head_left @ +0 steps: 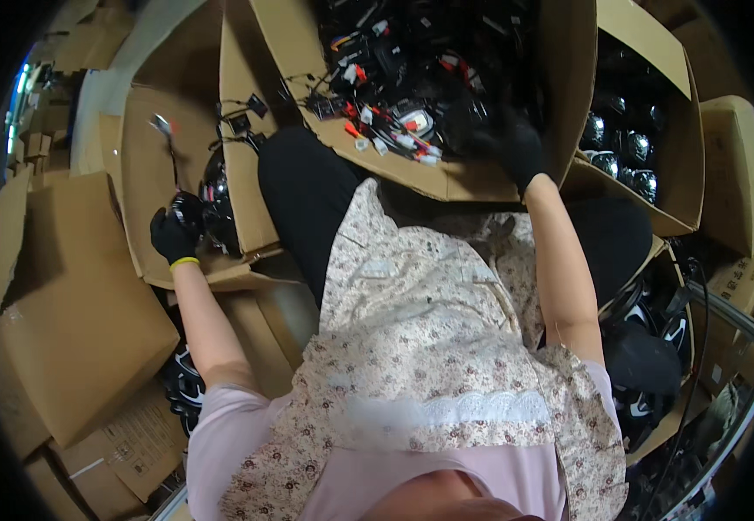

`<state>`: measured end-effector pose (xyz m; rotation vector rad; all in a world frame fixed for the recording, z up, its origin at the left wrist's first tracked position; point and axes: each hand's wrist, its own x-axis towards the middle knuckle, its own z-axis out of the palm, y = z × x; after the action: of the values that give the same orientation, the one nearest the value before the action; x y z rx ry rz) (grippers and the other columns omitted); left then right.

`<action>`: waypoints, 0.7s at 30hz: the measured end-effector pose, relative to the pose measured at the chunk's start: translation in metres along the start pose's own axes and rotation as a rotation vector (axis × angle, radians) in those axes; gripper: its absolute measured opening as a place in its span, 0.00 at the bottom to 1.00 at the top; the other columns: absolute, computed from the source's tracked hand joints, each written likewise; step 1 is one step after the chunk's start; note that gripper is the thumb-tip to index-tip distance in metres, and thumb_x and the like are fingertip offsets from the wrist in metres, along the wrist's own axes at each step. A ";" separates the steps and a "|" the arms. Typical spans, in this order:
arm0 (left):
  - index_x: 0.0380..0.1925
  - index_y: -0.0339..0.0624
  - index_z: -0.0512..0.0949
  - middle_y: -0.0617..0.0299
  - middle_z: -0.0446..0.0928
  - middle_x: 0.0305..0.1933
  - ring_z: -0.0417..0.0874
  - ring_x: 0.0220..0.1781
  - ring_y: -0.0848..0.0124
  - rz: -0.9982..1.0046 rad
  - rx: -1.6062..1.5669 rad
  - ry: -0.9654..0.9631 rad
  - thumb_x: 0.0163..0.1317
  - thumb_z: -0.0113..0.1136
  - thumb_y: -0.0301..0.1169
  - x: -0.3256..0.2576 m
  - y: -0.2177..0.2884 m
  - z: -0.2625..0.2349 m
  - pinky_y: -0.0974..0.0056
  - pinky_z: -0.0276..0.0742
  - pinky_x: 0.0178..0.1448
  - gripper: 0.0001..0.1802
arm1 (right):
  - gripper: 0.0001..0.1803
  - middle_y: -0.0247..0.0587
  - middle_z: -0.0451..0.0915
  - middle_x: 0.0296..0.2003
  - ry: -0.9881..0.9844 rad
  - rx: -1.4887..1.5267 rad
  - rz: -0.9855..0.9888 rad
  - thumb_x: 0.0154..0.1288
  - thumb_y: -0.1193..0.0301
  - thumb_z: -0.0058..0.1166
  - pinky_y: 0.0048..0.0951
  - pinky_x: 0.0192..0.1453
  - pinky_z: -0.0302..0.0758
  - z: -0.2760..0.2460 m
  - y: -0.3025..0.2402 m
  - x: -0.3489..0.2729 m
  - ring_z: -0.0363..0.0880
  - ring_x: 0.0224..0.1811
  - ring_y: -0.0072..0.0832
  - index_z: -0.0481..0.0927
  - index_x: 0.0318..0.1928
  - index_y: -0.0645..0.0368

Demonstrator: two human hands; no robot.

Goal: Inspecting black plastic car light components and sorting them between boxes.

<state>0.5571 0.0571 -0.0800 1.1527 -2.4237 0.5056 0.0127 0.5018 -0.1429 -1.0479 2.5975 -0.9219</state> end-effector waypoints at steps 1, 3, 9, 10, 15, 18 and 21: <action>0.50 0.34 0.81 0.48 0.82 0.49 0.80 0.52 0.54 -0.184 -0.145 0.140 0.61 0.64 0.33 0.013 0.013 0.003 0.52 0.74 0.60 0.20 | 0.41 0.56 0.81 0.51 -0.062 0.007 0.088 0.55 0.50 0.69 0.46 0.57 0.74 0.007 -0.001 0.000 0.79 0.54 0.52 0.71 0.67 0.49; 0.58 0.39 0.76 0.51 0.75 0.59 0.73 0.61 0.54 -0.323 -0.349 0.338 0.61 0.66 0.32 0.051 0.094 -0.028 0.52 0.68 0.66 0.25 | 0.41 0.56 0.81 0.51 -0.028 0.031 0.093 0.55 0.51 0.69 0.46 0.56 0.75 0.010 0.004 0.001 0.79 0.54 0.52 0.70 0.67 0.50; 0.50 0.35 0.81 0.53 0.83 0.48 0.83 0.52 0.65 0.245 -0.920 -0.142 0.65 0.59 0.24 0.131 0.341 -0.086 0.62 0.75 0.59 0.14 | 0.27 0.56 0.82 0.48 0.070 0.186 0.072 0.60 0.52 0.63 0.46 0.54 0.76 0.029 0.000 0.001 0.80 0.51 0.53 0.81 0.53 0.56; 0.48 0.36 0.82 0.50 0.84 0.45 0.85 0.50 0.59 0.303 -1.091 -0.306 0.65 0.60 0.30 0.136 0.370 -0.067 0.59 0.77 0.55 0.14 | 0.25 0.56 0.83 0.47 0.043 0.187 0.038 0.61 0.53 0.63 0.45 0.54 0.76 0.027 -0.012 -0.003 0.81 0.51 0.52 0.81 0.51 0.57; 0.63 0.60 0.73 0.49 0.85 0.45 0.86 0.47 0.49 0.437 -0.339 -0.349 0.64 0.53 0.55 0.154 0.466 0.059 0.47 0.79 0.54 0.29 | 0.23 0.55 0.84 0.44 0.000 0.323 0.055 0.61 0.58 0.64 0.40 0.50 0.77 0.004 -0.030 -0.006 0.83 0.48 0.46 0.81 0.50 0.61; 0.57 0.53 0.80 0.49 0.85 0.44 0.86 0.46 0.50 0.251 -0.339 -0.560 0.62 0.56 0.54 0.176 0.472 0.083 0.51 0.78 0.56 0.28 | 0.18 0.50 0.84 0.40 0.137 0.582 0.044 0.63 0.65 0.64 0.34 0.46 0.78 -0.011 -0.036 -0.001 0.84 0.43 0.35 0.80 0.49 0.62; 0.45 0.43 0.84 0.50 0.85 0.40 0.85 0.42 0.56 0.069 -0.726 -0.549 0.60 0.62 0.50 0.170 0.471 0.064 0.56 0.78 0.52 0.23 | 0.12 0.36 0.81 0.37 0.187 0.760 0.052 0.66 0.71 0.60 0.27 0.47 0.74 -0.033 -0.036 0.000 0.76 0.40 0.22 0.78 0.47 0.62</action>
<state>0.0732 0.1955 -0.1177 0.9461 -2.7075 -0.7260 0.0203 0.4975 -0.0952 -0.6920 2.0503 -1.8469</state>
